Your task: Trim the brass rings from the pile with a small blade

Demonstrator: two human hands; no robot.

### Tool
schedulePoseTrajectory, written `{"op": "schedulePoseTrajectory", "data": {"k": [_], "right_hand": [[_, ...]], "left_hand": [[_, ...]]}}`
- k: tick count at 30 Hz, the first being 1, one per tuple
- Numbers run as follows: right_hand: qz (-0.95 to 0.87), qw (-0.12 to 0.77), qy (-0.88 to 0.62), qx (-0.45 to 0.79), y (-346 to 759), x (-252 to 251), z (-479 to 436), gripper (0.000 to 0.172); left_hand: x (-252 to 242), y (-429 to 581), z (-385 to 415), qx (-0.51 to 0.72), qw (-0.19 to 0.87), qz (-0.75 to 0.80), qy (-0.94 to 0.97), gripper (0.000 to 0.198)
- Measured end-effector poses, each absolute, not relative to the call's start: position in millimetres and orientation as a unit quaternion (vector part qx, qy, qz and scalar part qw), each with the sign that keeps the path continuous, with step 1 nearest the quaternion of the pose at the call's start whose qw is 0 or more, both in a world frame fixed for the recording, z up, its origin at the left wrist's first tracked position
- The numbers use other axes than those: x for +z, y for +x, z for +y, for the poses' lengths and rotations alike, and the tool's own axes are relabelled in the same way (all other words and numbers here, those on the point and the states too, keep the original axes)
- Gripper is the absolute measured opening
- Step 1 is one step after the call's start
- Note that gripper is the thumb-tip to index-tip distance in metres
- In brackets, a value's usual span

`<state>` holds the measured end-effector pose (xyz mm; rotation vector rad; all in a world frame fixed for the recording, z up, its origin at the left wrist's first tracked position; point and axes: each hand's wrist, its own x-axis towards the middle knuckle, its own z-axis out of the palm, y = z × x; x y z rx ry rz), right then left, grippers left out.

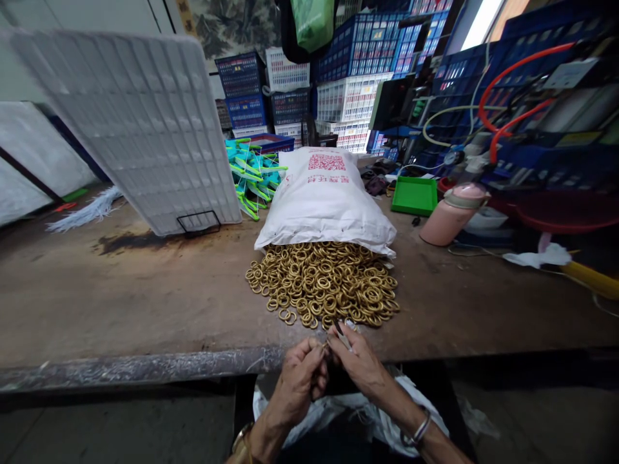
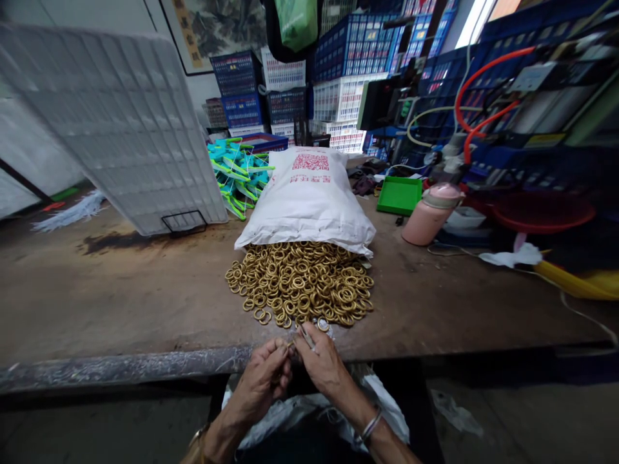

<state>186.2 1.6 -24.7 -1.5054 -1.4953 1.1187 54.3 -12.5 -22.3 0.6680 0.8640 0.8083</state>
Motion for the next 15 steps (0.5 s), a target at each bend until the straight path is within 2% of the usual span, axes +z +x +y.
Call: {"op": "schedulePoseTrajectory", "data": {"k": [5, 8, 12, 15], "right_hand": [[-0.567, 0.350, -0.576, 0.473, 186.9, -26.3, 1.7, 0.024], [-0.605, 0.327, -0.595, 0.417, 187.5, -25.4, -1.4, 0.023], [-0.689, 0.261, -0.584, 0.342, 188.5, -26.8, -8.2, 0.010], [-0.716, 0.207, -0.588, 0.314, 188.2, -27.8, -10.6, 0.018]], "left_hand": [[-24.4, 51.3, -14.8, 0.387, 0.789, 0.376, 0.294, 0.031], [-25.8, 51.0, -14.7, 0.394, 0.790, 0.375, 0.283, 0.032], [-25.9, 52.3, -14.4, 0.398, 0.773, 0.391, 0.301, 0.037], [-25.8, 52.4, -14.3, 0.396, 0.757, 0.401, 0.331, 0.037]]}}
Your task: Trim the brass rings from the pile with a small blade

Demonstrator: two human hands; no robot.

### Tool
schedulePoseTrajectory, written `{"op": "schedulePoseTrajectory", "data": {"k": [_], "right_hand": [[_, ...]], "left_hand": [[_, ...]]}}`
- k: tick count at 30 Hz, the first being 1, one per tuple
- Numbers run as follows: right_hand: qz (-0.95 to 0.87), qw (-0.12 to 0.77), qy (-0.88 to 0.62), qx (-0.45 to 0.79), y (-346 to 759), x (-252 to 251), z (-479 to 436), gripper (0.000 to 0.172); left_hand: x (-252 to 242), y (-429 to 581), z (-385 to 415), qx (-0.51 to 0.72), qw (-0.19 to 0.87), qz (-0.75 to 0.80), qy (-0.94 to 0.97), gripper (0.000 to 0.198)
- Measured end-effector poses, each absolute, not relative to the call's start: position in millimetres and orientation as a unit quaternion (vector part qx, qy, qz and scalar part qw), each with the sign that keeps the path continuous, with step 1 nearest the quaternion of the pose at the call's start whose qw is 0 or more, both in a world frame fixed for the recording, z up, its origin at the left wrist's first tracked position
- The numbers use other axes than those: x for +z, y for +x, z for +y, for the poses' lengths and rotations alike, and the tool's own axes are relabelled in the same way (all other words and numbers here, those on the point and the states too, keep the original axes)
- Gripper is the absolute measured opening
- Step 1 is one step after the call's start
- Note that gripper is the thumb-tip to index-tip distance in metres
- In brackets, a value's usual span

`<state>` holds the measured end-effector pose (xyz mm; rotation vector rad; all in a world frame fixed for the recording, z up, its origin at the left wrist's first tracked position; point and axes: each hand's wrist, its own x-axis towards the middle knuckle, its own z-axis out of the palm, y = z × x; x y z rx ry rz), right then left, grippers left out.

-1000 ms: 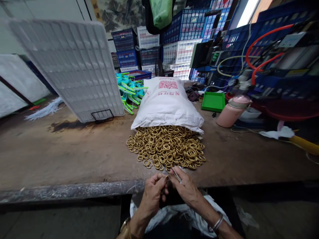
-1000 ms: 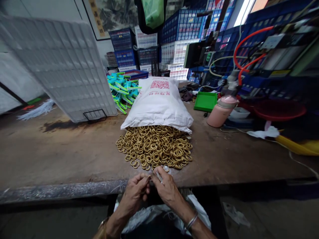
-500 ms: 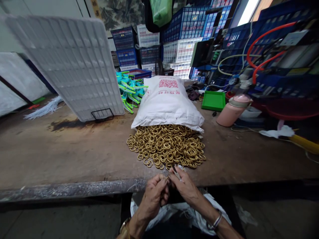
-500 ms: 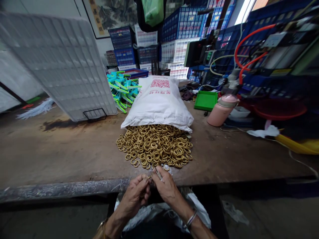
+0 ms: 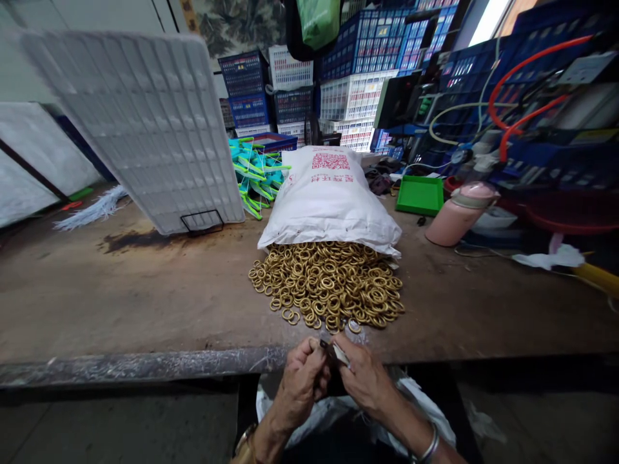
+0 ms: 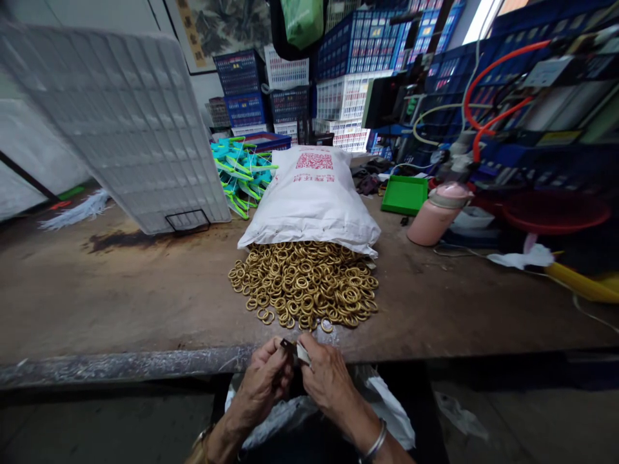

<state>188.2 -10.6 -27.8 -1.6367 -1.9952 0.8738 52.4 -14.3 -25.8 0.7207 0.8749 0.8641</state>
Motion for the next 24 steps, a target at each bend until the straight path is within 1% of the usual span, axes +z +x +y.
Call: {"op": "schedulePoseTrajectory", "data": {"k": [2, 5, 8, 11, 15, 18, 21, 24], "right_hand": [[-0.722, 0.186, -0.595, 0.299, 187.5, -26.5, -10.6, 0.023], [-0.732, 0.162, -0.598, 0.284, 187.0, -22.9, -9.8, 0.025], [-0.736, 0.137, -0.595, 0.291, 189.9, -22.2, -9.2, 0.024], [-0.728, 0.118, -0.615, 0.279, 197.2, -26.1, -9.6, 0.021], [-0.713, 0.153, -0.648, 0.220, 209.7, -32.0, -9.8, 0.020], [-0.693, 0.180, -0.682, 0.151, 218.3, -34.2, -7.0, 0.018], [-0.686, 0.162, -0.704, 0.091, 223.1, -35.8, -2.8, 0.014], [-0.689, 0.127, -0.710, 0.062, 222.4, -38.7, 0.3, 0.012]], "left_hand": [[-26.2, 51.5, -13.9, 0.390, 0.747, 0.410, 0.348, 0.036], [-26.0, 48.5, -14.0, 0.396, 0.727, 0.409, 0.384, 0.035], [-21.6, 45.2, -17.5, 0.411, 0.706, 0.396, 0.419, 0.033], [-12.2, 43.7, -23.0, 0.412, 0.719, 0.361, 0.427, 0.030], [-3.1, 44.4, -22.3, 0.424, 0.790, 0.316, 0.312, 0.026], [-6.0, 44.6, -16.0, 0.427, 0.815, 0.319, 0.228, 0.025], [-14.0, 44.1, -12.6, 0.431, 0.812, 0.331, 0.212, 0.024], [-19.9, 43.6, -13.2, 0.434, 0.808, 0.334, 0.217, 0.018]]}}
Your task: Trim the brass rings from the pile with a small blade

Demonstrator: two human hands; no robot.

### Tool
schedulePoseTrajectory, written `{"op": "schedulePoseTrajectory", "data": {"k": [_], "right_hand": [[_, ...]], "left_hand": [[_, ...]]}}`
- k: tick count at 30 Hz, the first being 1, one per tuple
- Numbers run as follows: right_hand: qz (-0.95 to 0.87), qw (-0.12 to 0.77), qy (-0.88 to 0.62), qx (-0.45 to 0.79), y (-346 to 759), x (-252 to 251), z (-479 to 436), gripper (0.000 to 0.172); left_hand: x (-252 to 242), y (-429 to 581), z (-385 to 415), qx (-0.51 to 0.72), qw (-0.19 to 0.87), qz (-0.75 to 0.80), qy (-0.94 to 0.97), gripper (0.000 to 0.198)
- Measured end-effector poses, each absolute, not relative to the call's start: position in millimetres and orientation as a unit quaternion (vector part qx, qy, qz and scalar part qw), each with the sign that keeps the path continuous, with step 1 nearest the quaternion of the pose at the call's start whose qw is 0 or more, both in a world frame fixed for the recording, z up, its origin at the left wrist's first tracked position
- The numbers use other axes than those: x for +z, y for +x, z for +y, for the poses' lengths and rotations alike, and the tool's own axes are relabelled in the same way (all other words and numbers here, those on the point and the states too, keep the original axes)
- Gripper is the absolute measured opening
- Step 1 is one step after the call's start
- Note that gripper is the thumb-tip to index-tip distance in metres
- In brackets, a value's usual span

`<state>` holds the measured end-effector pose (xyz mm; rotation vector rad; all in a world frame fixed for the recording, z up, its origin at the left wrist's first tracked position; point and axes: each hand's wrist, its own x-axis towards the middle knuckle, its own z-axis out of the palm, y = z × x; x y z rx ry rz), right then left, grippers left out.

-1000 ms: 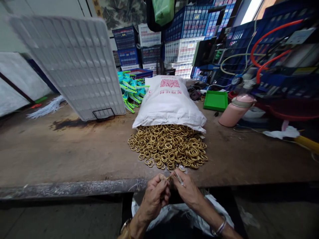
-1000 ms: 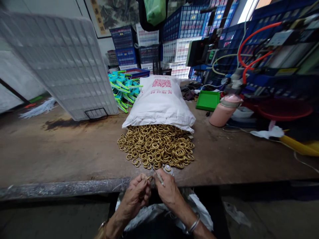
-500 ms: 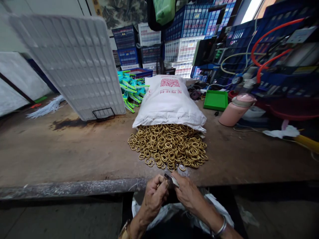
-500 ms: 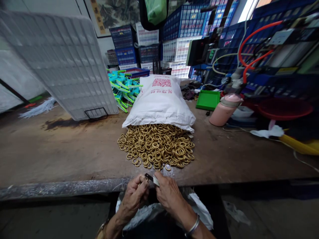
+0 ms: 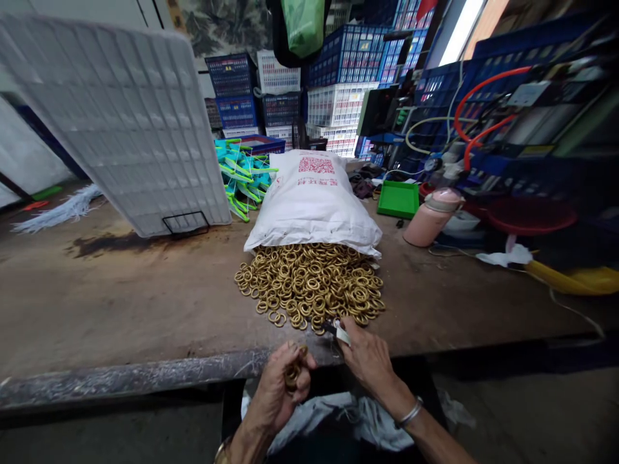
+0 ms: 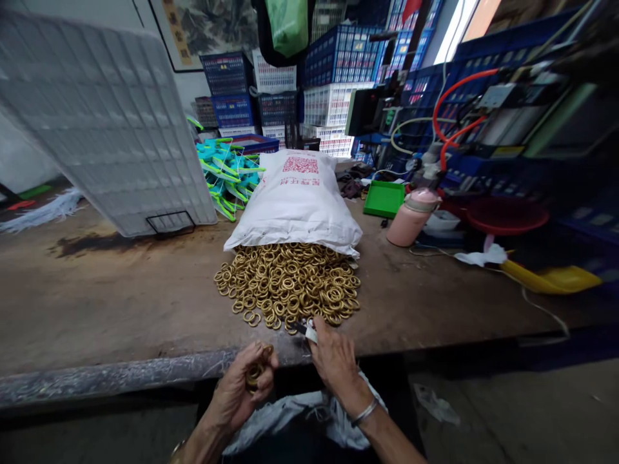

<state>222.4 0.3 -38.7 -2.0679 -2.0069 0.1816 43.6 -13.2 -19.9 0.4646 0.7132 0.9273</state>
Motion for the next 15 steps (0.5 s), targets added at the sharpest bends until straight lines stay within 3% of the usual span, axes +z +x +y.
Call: {"op": "schedulePoseTrajectory", "data": {"k": [3, 9, 12, 15], "right_hand": [[-0.695, 0.112, -0.709, 0.038, 219.6, -44.0, 2.2, 0.015], [-0.699, 0.115, -0.705, 0.013, 221.6, -50.6, 4.9, 0.020], [-0.696, 0.144, -0.700, 0.066, 225.0, -45.7, 5.3, 0.021], [-0.664, 0.235, -0.686, 0.181, 224.4, -36.3, 5.9, 0.012]], "left_hand": [[-21.2, 43.0, -13.2, 0.426, 0.823, 0.315, 0.207, 0.009], [-22.9, 40.9, -8.7, 0.401, 0.856, 0.293, 0.144, 0.022], [-25.1, 42.4, -6.4, 0.401, 0.857, 0.308, 0.098, 0.021], [-25.3, 45.2, -3.7, 0.404, 0.853, 0.318, 0.092, 0.022]]}}
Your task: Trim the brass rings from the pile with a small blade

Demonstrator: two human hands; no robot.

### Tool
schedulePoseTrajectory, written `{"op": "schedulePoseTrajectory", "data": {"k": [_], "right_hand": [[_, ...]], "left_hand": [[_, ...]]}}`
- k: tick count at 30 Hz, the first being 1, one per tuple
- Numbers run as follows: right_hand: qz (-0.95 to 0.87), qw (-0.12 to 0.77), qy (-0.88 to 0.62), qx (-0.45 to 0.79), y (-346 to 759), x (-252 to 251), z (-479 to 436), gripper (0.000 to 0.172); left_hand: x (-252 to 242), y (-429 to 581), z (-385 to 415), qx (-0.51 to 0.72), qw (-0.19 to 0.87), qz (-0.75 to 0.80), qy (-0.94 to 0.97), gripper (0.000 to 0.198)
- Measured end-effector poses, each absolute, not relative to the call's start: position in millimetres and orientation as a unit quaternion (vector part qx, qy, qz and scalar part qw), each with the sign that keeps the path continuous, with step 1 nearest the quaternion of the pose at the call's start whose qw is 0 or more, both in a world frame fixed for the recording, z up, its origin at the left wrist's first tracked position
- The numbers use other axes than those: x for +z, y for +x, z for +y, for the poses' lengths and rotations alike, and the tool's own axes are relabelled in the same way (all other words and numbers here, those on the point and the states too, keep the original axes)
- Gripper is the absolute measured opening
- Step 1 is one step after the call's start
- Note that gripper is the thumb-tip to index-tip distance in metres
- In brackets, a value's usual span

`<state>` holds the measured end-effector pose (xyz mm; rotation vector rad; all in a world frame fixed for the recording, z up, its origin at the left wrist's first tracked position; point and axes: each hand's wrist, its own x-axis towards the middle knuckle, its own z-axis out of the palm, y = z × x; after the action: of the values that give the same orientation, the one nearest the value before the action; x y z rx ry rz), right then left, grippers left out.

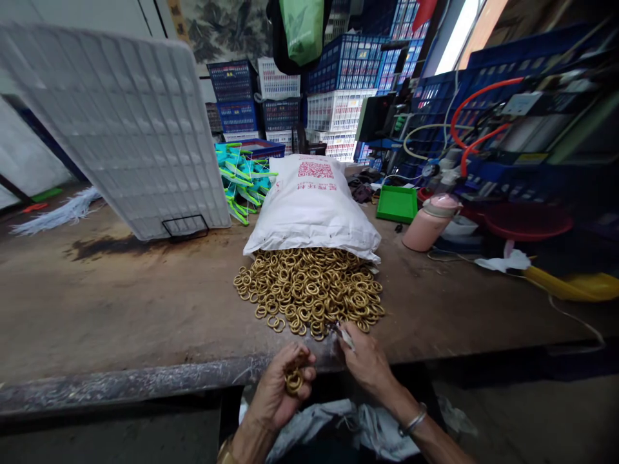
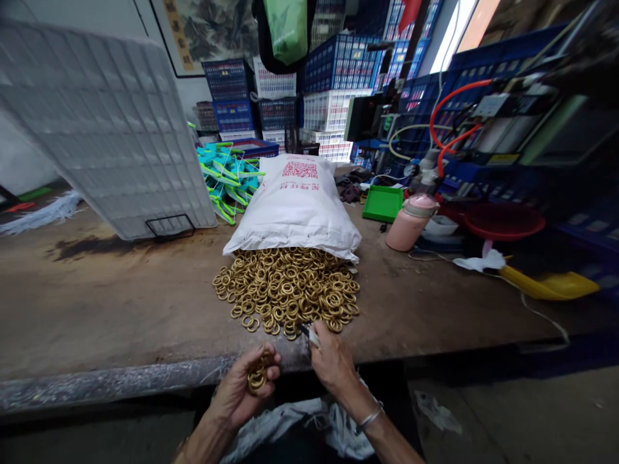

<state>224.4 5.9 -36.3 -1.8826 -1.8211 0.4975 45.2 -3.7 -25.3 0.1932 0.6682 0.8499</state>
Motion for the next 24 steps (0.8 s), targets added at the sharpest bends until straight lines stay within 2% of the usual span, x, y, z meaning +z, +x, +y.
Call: {"op": "schedulePoseTrajectory", "data": {"k": [4, 10, 18, 24], "right_hand": [[-0.575, 0.379, -0.614, 0.386, 213.6, -24.2, 5.1, 0.028], [-0.430, 0.408, -0.529, 0.608, 190.7, -14.0, -1.2, 0.030], [-0.378, 0.390, -0.494, 0.679, 186.6, -8.9, -4.4, 0.038], [-0.375, 0.369, -0.447, 0.723, 187.4, -10.3, -7.5, 0.035]], "left_hand": [[-22.2, 48.5, -0.5, 0.413, 0.840, 0.329, 0.123, 0.021], [-21.9, 52.1, -0.5, 0.440, 0.792, 0.382, 0.181, 0.026], [-26.8, 54.6, -3.2, 0.445, 0.768, 0.400, 0.229, 0.032], [-25.8, 53.1, -5.7, 0.424, 0.783, 0.383, 0.244, 0.029]]}}
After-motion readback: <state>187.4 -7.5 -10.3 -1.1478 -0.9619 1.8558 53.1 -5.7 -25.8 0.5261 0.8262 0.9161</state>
